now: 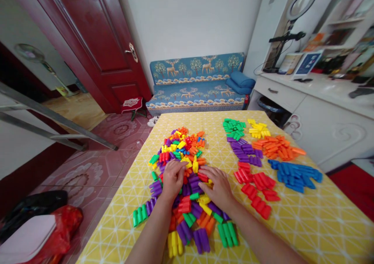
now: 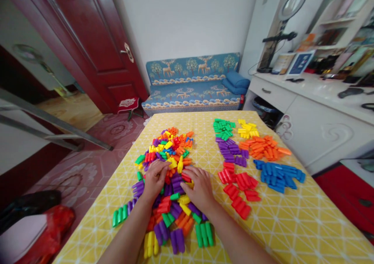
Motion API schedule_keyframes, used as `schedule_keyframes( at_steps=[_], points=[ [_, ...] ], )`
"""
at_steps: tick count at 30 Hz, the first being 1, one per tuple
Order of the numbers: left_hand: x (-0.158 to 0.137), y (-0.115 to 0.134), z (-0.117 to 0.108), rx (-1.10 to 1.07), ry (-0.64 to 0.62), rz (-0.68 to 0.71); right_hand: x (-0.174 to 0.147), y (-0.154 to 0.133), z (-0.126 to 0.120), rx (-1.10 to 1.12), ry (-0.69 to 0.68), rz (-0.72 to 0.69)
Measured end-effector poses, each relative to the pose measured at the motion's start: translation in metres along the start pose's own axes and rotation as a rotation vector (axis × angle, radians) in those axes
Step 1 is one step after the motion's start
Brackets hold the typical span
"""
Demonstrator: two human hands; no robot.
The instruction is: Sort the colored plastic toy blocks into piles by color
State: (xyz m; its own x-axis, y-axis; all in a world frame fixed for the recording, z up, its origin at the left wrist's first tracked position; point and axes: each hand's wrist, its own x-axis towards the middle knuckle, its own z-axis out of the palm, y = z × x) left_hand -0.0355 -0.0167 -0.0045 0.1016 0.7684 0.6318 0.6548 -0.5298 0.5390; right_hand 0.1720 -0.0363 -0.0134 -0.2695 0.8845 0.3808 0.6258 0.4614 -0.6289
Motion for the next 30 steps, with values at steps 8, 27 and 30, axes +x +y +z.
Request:
schedule_keyframes(
  at_steps=[8,27,30],
  points=[
    [0.026,0.026,-0.02,0.003,-0.328,0.054,0.002,0.011,-0.002,0.326,0.153,0.046],
    [0.052,0.053,0.01,-0.482,0.38,-0.278,0.003,0.016,0.002,0.312,0.156,0.027],
    [0.043,0.063,0.01,-0.557,0.357,-0.228,0.002,0.014,0.001,0.206,0.124,-0.107]
  ],
)
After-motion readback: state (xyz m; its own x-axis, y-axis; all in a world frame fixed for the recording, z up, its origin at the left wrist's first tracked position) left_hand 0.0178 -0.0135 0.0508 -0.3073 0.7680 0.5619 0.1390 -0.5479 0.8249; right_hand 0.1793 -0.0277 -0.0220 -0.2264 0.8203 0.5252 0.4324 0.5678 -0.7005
